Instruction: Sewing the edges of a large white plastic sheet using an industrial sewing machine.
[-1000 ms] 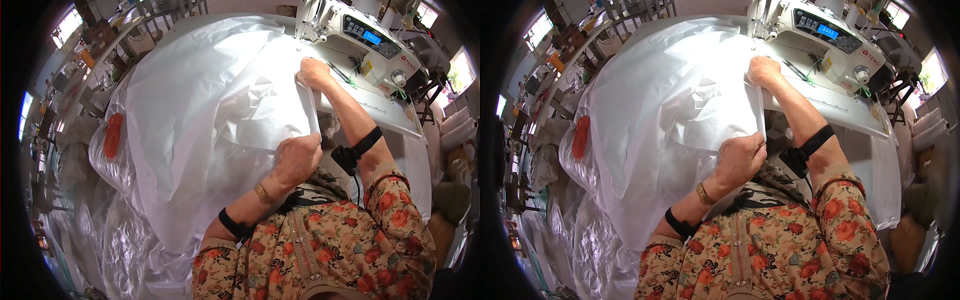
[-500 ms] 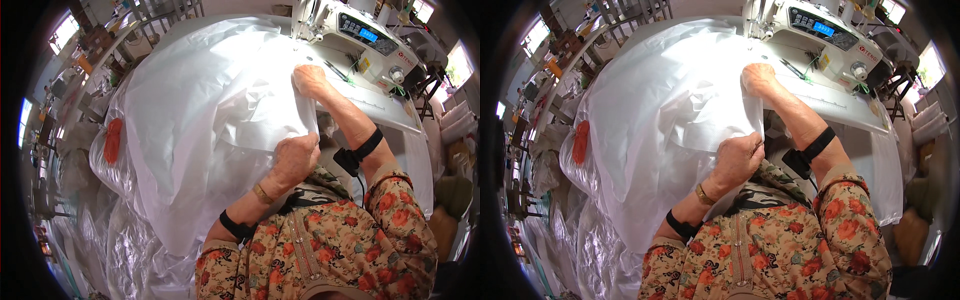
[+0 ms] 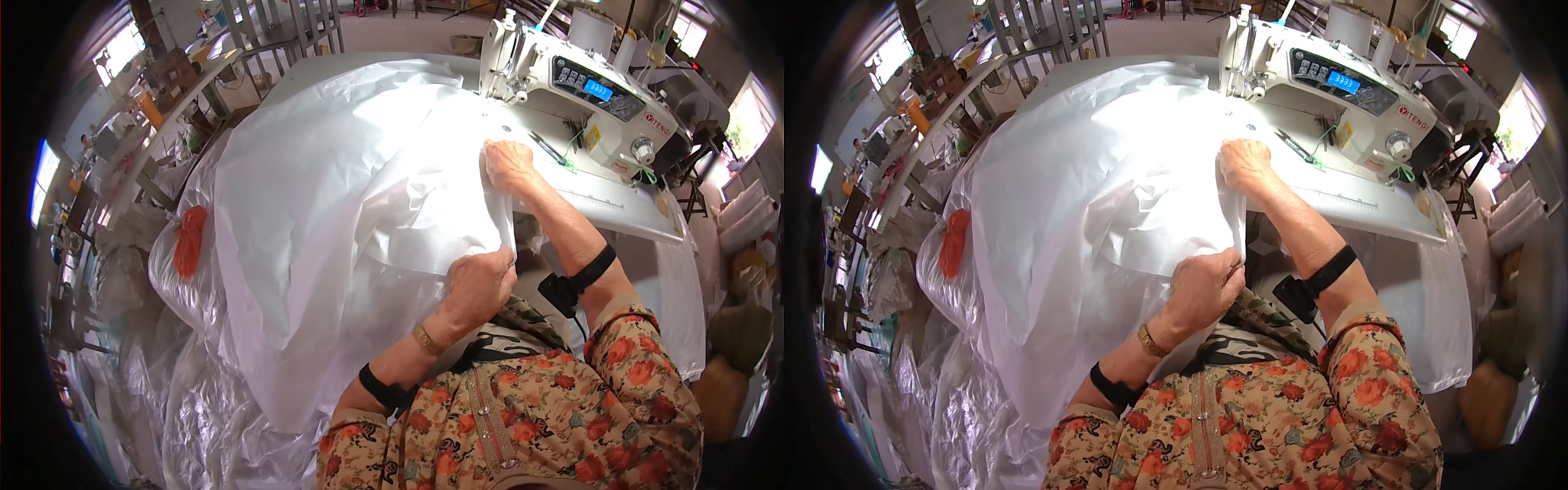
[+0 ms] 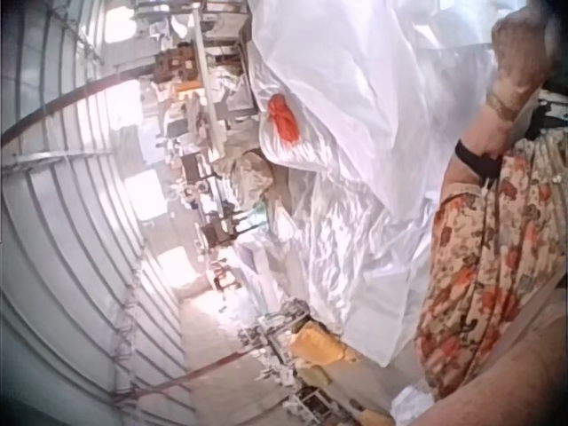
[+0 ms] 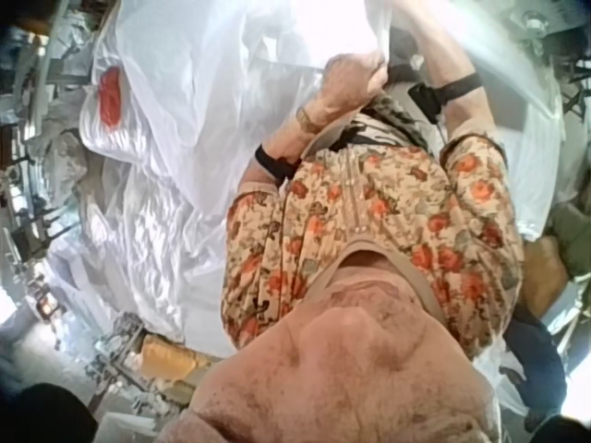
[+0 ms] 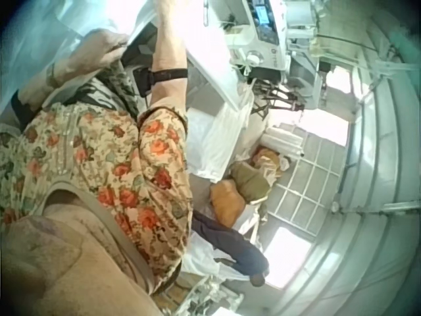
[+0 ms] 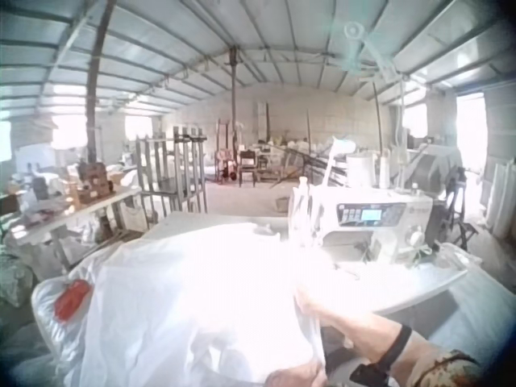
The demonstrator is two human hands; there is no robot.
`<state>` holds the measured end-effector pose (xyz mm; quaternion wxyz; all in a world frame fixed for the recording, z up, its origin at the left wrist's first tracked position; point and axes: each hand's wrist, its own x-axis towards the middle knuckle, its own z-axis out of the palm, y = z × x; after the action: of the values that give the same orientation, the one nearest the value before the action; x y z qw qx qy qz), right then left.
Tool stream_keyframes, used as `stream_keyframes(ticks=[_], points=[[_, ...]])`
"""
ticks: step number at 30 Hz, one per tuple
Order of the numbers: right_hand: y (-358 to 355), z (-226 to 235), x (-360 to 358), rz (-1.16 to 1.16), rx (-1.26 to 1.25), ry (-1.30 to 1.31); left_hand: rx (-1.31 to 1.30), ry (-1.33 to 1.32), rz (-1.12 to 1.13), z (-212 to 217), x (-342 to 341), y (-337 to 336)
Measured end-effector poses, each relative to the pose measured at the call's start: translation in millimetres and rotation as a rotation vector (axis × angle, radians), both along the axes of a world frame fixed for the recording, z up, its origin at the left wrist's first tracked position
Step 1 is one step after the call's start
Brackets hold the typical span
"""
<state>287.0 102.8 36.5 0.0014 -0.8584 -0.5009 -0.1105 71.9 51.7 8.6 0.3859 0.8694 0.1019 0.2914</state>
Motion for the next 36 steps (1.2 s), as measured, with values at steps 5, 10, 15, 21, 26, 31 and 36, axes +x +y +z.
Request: stream_keyframes(ticks=[5, 10, 15, 21, 26, 31, 36], points=[[-0.8, -1.5, 2.1, -0.009, -0.048, -0.008, -0.021, -0.03, -0.009, 1.2, 1.2, -1.2], [-2.5, 9.3, 7.6, -0.02, -0.064, 0.181, -0.022, -0.01, 0.0, -1.5, -0.7, 0.0], [1.8, 4.6, 12.0, -0.03, -0.038, 0.163, -0.033, -0.039, -0.005, -4.2, 0.6, 0.9], [6.5, -7.7, 10.7, -0.069, 0.085, 0.06, -0.036, -0.04, 0.013, -3.8, -0.2, -0.3], [9.5, -8.5, 14.3, -0.179, 0.225, 0.109, -0.033, -0.055, 0.014, 2.9, 3.4, -2.2], [18.1, -3.7, 18.7, -0.262, 0.22, 0.25, -0.006, -0.077, -0.022, 12.3, 11.2, -4.1], [20.6, -9.6, 24.5, -0.205, 0.16, 0.155, 0.043, -0.085, -0.031, 3.6, 16.4, -6.3]])
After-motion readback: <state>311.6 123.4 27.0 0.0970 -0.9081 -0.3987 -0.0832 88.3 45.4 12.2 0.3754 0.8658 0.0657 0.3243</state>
